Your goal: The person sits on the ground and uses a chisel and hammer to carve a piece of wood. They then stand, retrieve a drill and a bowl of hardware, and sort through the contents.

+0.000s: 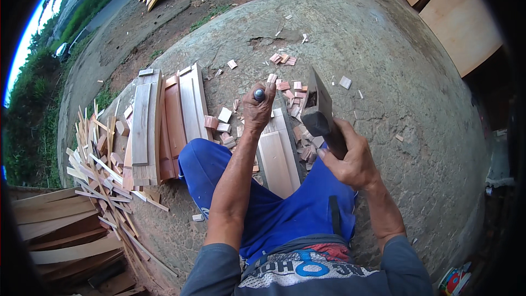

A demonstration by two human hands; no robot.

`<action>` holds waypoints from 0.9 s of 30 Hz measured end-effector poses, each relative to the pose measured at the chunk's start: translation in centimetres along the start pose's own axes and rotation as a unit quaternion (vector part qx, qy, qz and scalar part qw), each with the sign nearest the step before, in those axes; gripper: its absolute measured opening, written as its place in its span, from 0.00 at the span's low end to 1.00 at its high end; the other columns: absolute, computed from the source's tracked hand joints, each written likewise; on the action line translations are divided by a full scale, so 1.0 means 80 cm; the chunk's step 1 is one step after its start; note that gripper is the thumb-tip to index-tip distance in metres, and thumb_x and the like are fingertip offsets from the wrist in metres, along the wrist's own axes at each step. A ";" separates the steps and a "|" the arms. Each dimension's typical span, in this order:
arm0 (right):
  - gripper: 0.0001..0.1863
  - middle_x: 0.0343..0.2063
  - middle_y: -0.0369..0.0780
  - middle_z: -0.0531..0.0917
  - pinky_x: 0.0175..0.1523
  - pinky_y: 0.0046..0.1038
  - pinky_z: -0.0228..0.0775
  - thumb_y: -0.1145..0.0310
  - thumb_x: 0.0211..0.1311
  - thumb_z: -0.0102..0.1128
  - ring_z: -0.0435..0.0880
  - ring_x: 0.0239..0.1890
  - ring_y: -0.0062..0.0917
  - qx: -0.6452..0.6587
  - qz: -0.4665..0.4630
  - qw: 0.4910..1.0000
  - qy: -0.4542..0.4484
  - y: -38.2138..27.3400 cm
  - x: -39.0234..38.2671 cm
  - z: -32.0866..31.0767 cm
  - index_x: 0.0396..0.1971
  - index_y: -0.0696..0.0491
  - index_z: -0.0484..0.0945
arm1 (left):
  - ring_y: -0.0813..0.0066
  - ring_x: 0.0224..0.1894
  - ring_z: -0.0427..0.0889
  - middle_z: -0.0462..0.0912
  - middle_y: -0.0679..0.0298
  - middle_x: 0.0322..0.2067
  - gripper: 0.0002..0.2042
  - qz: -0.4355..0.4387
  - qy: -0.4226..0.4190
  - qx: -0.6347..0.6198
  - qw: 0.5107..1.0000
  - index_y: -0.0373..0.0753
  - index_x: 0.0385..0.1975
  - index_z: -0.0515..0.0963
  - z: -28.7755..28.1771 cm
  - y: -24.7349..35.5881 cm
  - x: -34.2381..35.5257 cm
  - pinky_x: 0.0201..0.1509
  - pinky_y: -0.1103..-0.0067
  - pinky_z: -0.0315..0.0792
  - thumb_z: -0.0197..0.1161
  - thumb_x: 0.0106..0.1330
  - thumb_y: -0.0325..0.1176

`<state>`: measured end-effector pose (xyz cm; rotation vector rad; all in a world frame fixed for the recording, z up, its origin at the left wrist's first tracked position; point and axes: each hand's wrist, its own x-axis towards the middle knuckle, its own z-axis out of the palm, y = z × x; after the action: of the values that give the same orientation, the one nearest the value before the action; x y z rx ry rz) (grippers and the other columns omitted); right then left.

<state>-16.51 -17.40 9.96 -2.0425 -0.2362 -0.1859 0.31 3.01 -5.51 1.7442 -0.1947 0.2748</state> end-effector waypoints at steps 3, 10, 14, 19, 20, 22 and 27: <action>0.25 0.30 0.36 0.79 0.34 0.21 0.72 0.80 0.62 0.63 0.79 0.28 0.15 0.064 -0.110 0.981 0.145 -0.028 0.045 -0.019 0.60 0.60 0.71 | 0.78 0.22 0.61 0.65 0.66 0.17 0.22 -0.018 -0.002 0.004 1.000 0.37 0.19 0.69 0.003 -0.001 0.002 0.26 0.73 0.61 0.71 0.71 0.40; 0.31 0.31 0.56 0.85 0.38 0.53 0.80 0.75 0.55 0.61 0.87 0.35 0.56 -0.374 -0.047 0.907 -0.191 0.028 0.103 0.048 0.60 0.60 0.62 | 0.73 0.29 0.81 0.83 0.61 0.25 0.07 0.110 -0.053 0.081 0.989 0.37 0.28 0.82 0.001 -0.013 0.000 0.35 0.73 0.74 0.69 0.66 0.31; 0.30 0.34 0.58 0.85 0.47 0.52 0.78 0.74 0.56 0.61 0.87 0.42 0.58 -0.194 0.027 0.969 -0.148 0.058 0.079 0.060 0.60 0.59 0.64 | 0.76 0.25 0.81 0.82 0.62 0.22 0.11 0.044 -0.053 -0.039 0.997 0.37 0.24 0.79 -0.027 -0.017 -0.003 0.31 0.76 0.74 0.67 0.69 0.33; 0.28 0.34 0.56 0.85 0.46 0.45 0.78 0.70 0.59 0.63 0.89 0.42 0.53 -0.038 0.054 0.998 0.006 0.050 0.045 0.040 0.60 0.56 0.69 | 0.84 0.19 0.73 0.76 0.69 0.15 0.21 -0.074 0.019 -0.184 0.980 0.41 0.18 0.74 -0.043 -0.012 -0.001 0.23 0.81 0.66 0.67 0.74 0.41; 0.26 0.33 0.54 0.85 0.45 0.43 0.78 0.70 0.59 0.62 0.89 0.41 0.50 -0.029 0.074 0.997 0.004 0.049 0.041 0.036 0.58 0.56 0.70 | 0.84 0.19 0.73 0.76 0.69 0.15 0.21 -0.081 0.006 -0.145 0.986 0.40 0.18 0.74 -0.036 -0.010 0.000 0.24 0.81 0.66 0.67 0.74 0.41; 0.26 0.32 0.54 0.85 0.45 0.42 0.78 0.70 0.59 0.63 0.89 0.40 0.49 -0.024 0.109 0.994 -0.004 0.050 0.035 0.033 0.58 0.57 0.71 | 0.84 0.20 0.74 0.77 0.69 0.16 0.20 -0.064 -0.026 -0.121 0.990 0.40 0.19 0.76 -0.018 -0.005 -0.001 0.24 0.80 0.68 0.67 0.74 0.42; 0.28 0.32 0.53 0.85 0.45 0.41 0.78 0.70 0.58 0.65 0.90 0.38 0.48 -0.036 0.091 0.995 -0.028 0.037 0.039 0.026 0.59 0.59 0.71 | 0.84 0.22 0.61 0.66 0.72 0.17 0.22 -0.017 -0.018 -0.046 0.999 0.37 0.17 0.69 0.013 -0.001 0.002 0.24 0.76 0.59 0.69 0.72 0.37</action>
<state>-12.72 -16.59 7.19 -2.1299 -0.0782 -0.0237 0.55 2.02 -5.76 1.6599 -0.2018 0.2061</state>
